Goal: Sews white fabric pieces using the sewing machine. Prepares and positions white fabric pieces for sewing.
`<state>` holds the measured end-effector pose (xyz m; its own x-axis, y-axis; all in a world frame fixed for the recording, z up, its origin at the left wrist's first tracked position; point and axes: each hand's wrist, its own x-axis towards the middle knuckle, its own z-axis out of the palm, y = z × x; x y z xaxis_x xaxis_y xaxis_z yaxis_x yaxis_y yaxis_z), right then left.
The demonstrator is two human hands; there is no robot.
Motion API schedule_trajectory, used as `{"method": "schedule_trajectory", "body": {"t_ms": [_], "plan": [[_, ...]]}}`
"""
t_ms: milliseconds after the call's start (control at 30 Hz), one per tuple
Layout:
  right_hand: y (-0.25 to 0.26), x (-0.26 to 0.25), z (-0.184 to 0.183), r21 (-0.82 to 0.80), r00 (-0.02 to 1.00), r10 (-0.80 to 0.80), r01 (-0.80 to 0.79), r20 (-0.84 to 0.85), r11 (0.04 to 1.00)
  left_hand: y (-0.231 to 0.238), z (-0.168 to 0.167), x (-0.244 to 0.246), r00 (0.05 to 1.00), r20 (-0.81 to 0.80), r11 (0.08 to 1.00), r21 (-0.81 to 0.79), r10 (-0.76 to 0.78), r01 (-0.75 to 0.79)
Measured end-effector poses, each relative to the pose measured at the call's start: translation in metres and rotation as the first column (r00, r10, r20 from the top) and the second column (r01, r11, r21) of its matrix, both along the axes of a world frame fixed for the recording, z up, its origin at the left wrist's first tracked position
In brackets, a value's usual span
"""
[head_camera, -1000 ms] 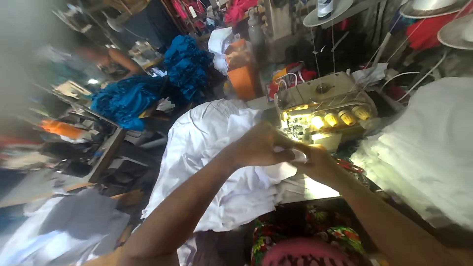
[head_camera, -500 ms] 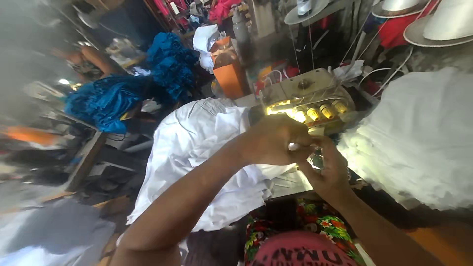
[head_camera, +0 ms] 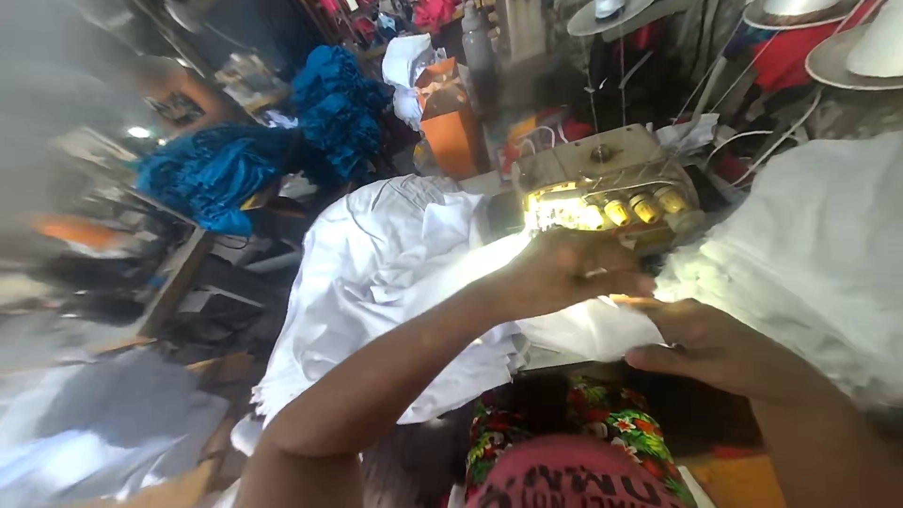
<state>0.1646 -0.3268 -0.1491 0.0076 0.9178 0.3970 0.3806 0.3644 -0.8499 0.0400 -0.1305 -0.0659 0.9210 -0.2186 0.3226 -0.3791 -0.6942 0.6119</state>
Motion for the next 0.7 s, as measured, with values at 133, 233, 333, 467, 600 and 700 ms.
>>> {"method": "schedule_trajectory", "body": {"t_ms": [133, 233, 333, 467, 600, 700], "plan": [[-0.008, 0.010, -0.005, -0.099, 0.962, 0.072, -0.101, -0.262, 0.990, 0.031, -0.084, -0.056, 0.874, -0.206, 0.882, 0.281, 0.440, -0.378], [0.006, 0.009, 0.000, -0.022, 0.918, 0.028, -0.040, -0.397, 0.999, 0.049, -0.105, -0.094, 0.697, -0.293, 0.674, 0.644, 0.655, -0.363], [0.041, 0.005, 0.013, 0.110, 0.947, 0.030, 0.005, -0.319, 0.994, 0.050, -0.095, -0.113, 0.667, -0.230, 0.581, 0.726, 0.709, -0.368], [0.094, 0.002, 0.031, 0.109, 0.975, 0.168, -0.153, -0.146, 0.982, 0.026, -0.063, -0.117, 0.758, -0.214, 0.572, 0.783, 0.616, -0.243], [0.134, -0.013, 0.052, -0.485, 0.894, 0.425, -0.311, 0.142, 0.817, 0.002, -0.032, -0.114, 0.906, -0.264, 0.759, 0.645, 0.332, -0.090], [0.159, -0.031, 0.028, -0.519, 0.835, 0.474, -0.285, 0.278, 0.806, -0.014, -0.016, -0.082, 0.926, -0.371, 0.936, 0.345, 0.073, 0.065]]}}
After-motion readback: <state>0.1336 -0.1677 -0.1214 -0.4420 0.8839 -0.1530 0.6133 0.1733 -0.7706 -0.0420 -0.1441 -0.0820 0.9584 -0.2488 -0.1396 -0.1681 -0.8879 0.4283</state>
